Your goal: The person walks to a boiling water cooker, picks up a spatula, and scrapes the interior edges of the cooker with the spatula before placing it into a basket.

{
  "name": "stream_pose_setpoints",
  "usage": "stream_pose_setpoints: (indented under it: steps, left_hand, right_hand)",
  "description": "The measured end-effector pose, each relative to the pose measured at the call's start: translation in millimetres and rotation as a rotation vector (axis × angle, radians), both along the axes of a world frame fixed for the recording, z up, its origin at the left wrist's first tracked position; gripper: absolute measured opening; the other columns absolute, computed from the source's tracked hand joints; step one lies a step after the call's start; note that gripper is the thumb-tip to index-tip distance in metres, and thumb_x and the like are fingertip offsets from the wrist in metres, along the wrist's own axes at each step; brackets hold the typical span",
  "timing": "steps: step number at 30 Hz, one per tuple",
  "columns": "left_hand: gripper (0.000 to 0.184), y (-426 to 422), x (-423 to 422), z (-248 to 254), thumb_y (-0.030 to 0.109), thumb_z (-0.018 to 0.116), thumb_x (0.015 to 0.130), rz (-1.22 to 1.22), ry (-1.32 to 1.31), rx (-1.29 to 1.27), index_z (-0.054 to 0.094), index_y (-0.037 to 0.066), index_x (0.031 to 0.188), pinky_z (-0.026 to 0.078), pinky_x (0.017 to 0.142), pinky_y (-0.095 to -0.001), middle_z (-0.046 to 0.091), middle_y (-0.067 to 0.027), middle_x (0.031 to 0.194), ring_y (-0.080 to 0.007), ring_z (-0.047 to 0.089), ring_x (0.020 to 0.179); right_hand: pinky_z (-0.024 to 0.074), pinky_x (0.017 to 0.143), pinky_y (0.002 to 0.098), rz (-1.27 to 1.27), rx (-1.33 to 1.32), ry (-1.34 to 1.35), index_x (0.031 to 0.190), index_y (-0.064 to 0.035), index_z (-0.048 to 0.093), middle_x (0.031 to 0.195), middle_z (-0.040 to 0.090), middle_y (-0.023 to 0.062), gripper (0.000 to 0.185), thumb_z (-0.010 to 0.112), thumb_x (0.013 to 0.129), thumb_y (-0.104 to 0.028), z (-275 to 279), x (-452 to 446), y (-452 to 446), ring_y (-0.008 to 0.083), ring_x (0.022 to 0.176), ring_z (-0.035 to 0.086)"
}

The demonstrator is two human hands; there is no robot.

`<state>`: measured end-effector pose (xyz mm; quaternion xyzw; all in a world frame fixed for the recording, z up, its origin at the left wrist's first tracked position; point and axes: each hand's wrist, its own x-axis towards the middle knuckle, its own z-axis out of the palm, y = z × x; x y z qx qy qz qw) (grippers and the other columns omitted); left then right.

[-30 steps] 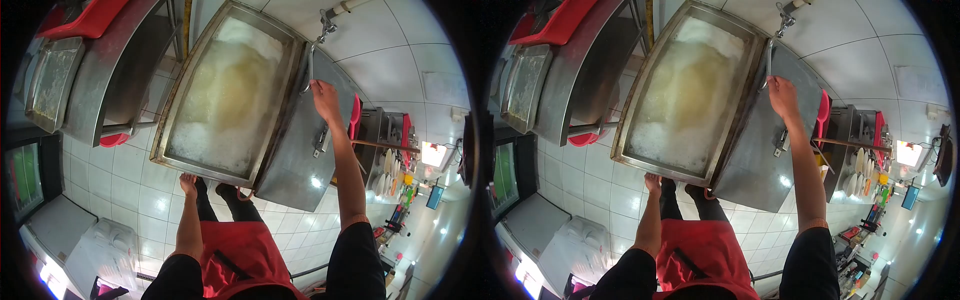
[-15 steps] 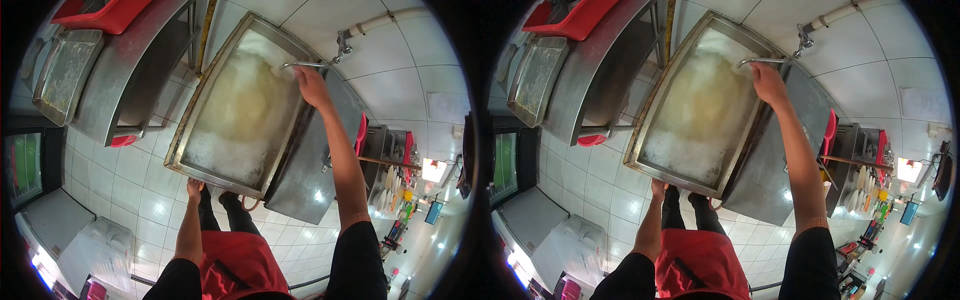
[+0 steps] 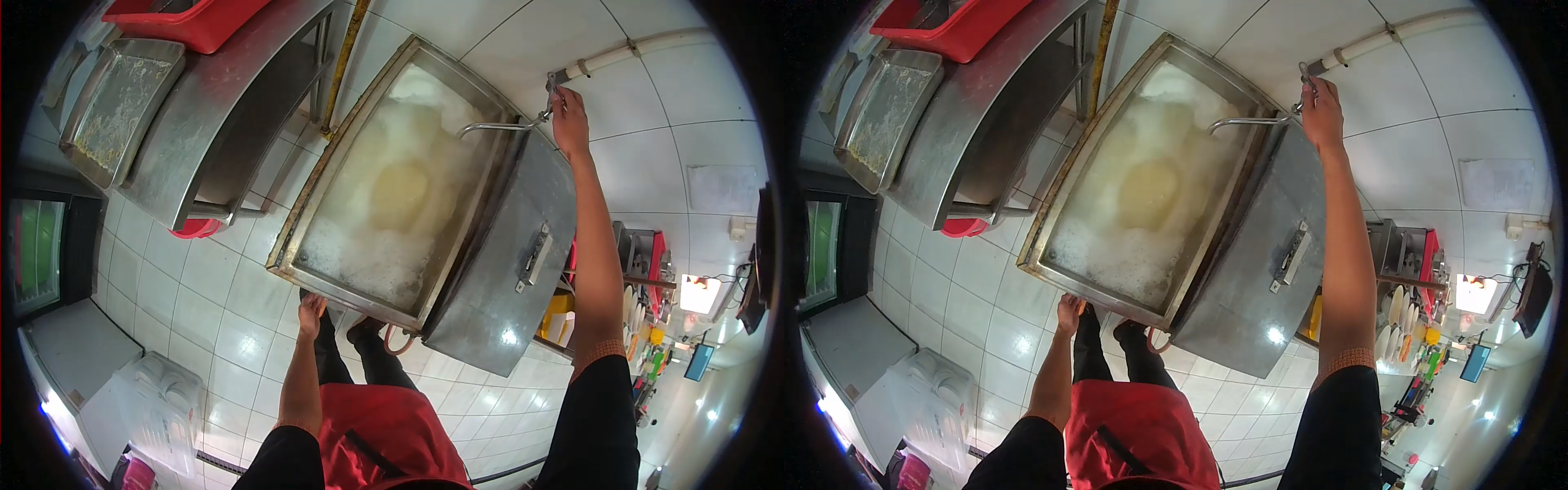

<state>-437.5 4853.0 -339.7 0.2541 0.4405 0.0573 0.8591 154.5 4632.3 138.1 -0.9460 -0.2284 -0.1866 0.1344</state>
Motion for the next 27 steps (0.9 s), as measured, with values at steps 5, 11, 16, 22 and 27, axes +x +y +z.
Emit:
stream_pose_setpoints:
  steps: [5, 11, 16, 22, 27]
  left_hand:
    - [0.041, 1, -3, -2, 0.034, 0.044, 0.099, -0.020, -0.034, 0.009, 0.056, 0.001, 0.121, 0.041, 0.105, -0.0359, 0.060, -0.0095, 0.121, -0.0213, 0.056, 0.117]
    - [0.040, 2, -3, -7, 0.031, 0.044, 0.099, -0.044, -0.011, 0.015, 0.056, 0.001, 0.123, 0.041, 0.105, -0.0359, 0.060, -0.0086, 0.122, -0.0207, 0.055, 0.118]
    - [0.039, 0, 0, 0, 0.030, 0.046, 0.098, -0.019, 0.038, 0.005, 0.057, 0.001, 0.122, 0.039, 0.106, -0.0354, 0.060, -0.0079, 0.122, -0.0200, 0.055, 0.118]
    - [0.046, -1, 1, 15, 0.035, 0.048, 0.097, 0.025, 0.088, 0.012, 0.056, 0.001, 0.126, 0.039, 0.105, -0.0337, 0.059, -0.0090, 0.124, -0.0211, 0.054, 0.120]
    - [0.053, -2, -7, 40, 0.040, 0.047, 0.095, 0.056, 0.236, 0.124, 0.051, 0.004, 0.133, 0.043, 0.100, -0.0378, 0.057, -0.0108, 0.127, -0.0257, 0.054, 0.120]
  right_hand:
    - [0.0498, 0.085, 0.0361, 0.001, 0.115, 0.083, 0.115, -0.0044, 0.064, 0.108, 0.064, 0.0113, 0.030, 0.057, 0.097, -0.027, 7, 2, 0, 0.0245, 0.092, 0.064]
    - [0.0497, 0.083, 0.0330, 0.020, 0.171, 0.142, 0.113, -0.0047, 0.067, 0.105, 0.068, 0.0110, 0.038, 0.061, 0.094, -0.037, 15, -2, 0, 0.0218, 0.089, 0.064]
    - [0.0490, 0.086, 0.0342, 0.002, 0.161, 0.170, 0.115, -0.0059, 0.068, 0.106, 0.069, 0.0112, 0.049, 0.060, 0.092, -0.049, 19, -2, 1, 0.0225, 0.092, 0.064]
    - [0.0475, 0.090, 0.0350, -0.048, 0.188, 0.234, 0.112, -0.0038, 0.069, 0.106, 0.070, 0.0114, 0.058, 0.058, 0.090, -0.056, 28, -5, 6, 0.0237, 0.095, 0.065]
    - [0.0477, 0.089, 0.0332, -0.052, 0.152, 0.245, 0.110, -0.0035, 0.070, 0.102, 0.071, 0.0121, 0.055, 0.060, 0.090, -0.054, 30, -5, 7, 0.0227, 0.094, 0.065]
